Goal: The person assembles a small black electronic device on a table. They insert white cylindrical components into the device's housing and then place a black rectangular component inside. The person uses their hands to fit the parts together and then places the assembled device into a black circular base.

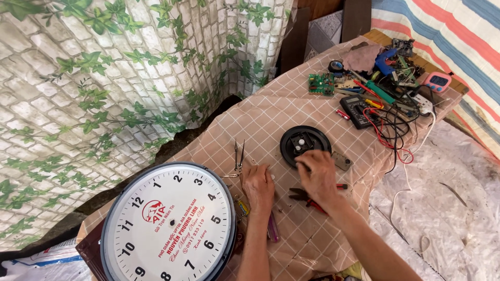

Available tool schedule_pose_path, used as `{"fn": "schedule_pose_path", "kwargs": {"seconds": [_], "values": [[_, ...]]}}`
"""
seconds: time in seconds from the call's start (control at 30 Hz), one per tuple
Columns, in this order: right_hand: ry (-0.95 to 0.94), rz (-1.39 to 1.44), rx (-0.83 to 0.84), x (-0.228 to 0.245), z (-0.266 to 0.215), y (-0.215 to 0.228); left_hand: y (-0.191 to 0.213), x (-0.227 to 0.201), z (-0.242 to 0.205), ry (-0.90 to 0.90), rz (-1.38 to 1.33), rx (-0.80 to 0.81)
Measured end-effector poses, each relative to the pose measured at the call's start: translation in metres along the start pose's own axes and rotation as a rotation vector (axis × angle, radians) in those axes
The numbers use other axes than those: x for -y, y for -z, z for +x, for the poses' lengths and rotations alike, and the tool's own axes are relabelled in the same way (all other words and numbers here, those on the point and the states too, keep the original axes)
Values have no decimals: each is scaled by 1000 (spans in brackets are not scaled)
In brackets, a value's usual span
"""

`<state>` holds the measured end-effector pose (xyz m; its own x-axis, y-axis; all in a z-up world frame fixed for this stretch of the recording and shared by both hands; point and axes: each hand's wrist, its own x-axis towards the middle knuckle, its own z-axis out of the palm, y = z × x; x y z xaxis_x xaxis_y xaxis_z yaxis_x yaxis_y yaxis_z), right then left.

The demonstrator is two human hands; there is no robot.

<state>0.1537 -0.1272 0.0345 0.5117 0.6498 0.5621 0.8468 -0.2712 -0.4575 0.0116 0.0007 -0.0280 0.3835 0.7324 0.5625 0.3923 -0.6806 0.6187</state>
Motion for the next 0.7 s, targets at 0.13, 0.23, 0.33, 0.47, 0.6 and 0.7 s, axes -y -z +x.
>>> {"fn": "schedule_pose_path", "kwargs": {"seconds": [0.13,0.23,0.33,0.47,0.6,0.7], "values": [[6,133,30,33,-15,-5,39,-42,22,217,-344,31],[-70,337,10,65,-15,9,46,-51,21,455,-702,89],[-171,564,47,78,-12,16,44,-51,24,544,-822,65],[-345,649,41,79,-17,12,52,-58,27,594,-942,96],[-481,744,10,70,-26,-1,51,-65,24,570,-929,139],[-576,737,-8,62,-35,-6,51,-73,25,555,-882,163]]}}
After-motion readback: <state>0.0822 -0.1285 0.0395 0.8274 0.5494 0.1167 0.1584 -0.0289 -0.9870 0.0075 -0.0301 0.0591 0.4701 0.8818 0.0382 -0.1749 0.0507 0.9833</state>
